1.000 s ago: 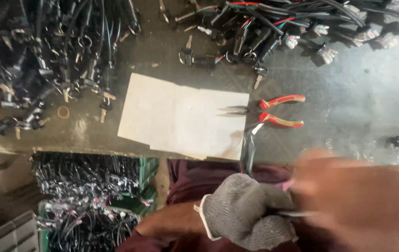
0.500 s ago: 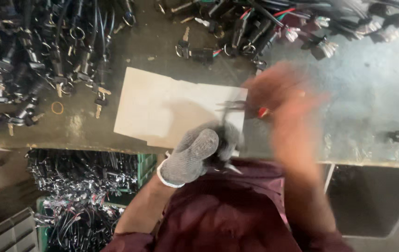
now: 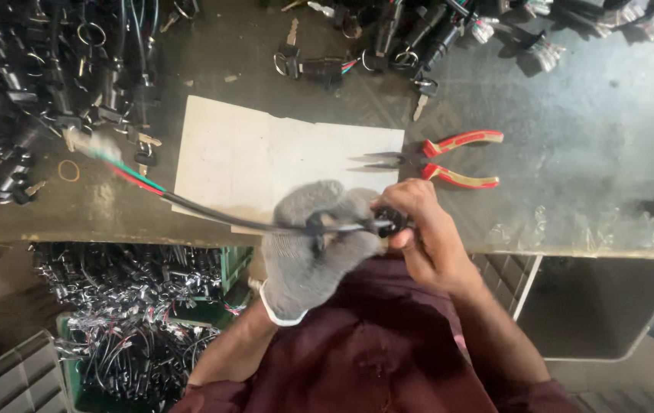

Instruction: The person holds a black cable with connectors and uses pliers to strip insulation from its wire ends, working over a paper sheet on the workbench. They gather finished cables into a pile, pick up the next cable, and repeat the stripping on multiple cables.

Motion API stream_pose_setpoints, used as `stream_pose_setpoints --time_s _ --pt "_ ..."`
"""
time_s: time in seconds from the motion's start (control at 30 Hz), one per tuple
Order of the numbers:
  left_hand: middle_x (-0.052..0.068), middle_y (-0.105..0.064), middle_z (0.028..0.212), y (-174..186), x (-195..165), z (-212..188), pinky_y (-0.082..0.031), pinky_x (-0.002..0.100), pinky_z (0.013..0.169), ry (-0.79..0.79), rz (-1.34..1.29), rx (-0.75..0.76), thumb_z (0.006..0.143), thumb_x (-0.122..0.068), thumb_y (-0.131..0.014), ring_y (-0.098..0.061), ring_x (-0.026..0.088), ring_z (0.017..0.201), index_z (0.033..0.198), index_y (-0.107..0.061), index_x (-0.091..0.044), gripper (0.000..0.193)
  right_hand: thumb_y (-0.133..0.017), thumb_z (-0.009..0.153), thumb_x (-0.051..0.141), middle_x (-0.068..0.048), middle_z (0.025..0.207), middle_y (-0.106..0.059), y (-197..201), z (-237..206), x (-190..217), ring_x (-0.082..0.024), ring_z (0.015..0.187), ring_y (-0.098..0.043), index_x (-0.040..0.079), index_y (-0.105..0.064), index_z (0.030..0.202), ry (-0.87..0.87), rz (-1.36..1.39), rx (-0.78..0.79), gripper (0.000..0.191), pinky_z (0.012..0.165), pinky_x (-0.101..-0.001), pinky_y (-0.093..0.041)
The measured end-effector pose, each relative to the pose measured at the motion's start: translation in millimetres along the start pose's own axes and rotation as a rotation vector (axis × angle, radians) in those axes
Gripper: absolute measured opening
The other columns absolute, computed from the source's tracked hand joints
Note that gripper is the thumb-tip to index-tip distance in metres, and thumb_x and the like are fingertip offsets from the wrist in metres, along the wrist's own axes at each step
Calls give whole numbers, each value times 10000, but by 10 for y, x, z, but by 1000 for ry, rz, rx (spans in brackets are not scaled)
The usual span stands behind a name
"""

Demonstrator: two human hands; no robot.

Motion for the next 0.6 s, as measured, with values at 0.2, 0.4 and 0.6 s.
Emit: stream_pose_setpoints --time_s 0.2,0.4,0.6 --pt "44 -765 1117 96 -390 180 -614 332 867 -227 196 91 810 -380 -884 -771 205 1005 1157 -745 -119 456 -626 829 -60 -166 1051 -630 17 12 165 -314 882 -585 -7 -541 1323 71 -19 40 504 804 -387 -496" --pt "61 -766 1186 51 -337 241 -632 322 875 -90 24 201 811 -362 -883 -786 182 1019 1235 -712 -95 529 -648 885 -44 -141 854 -516 5 -83 133 -315 713 -529 -27 -553 1304 8 -60 20 430 669 -406 -441" --pt "65 -724 1180 107 -463 207 -573 377 979 -214 126 27 853 -303 -872 -724 237 1095 1299 -612 -60 570 -616 1001 44 -169 936 -560 -11 -45 112 -325 762 -566 -43 -512 1346 -13 -16 -47 371 712 -364 -477"
Point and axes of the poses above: each hand's wrist, its own z-axis towards the middle knuckle, its own y-axis out of the back of the hand, x = y × z, the point moved 8 cm from there along z, towards the middle knuckle
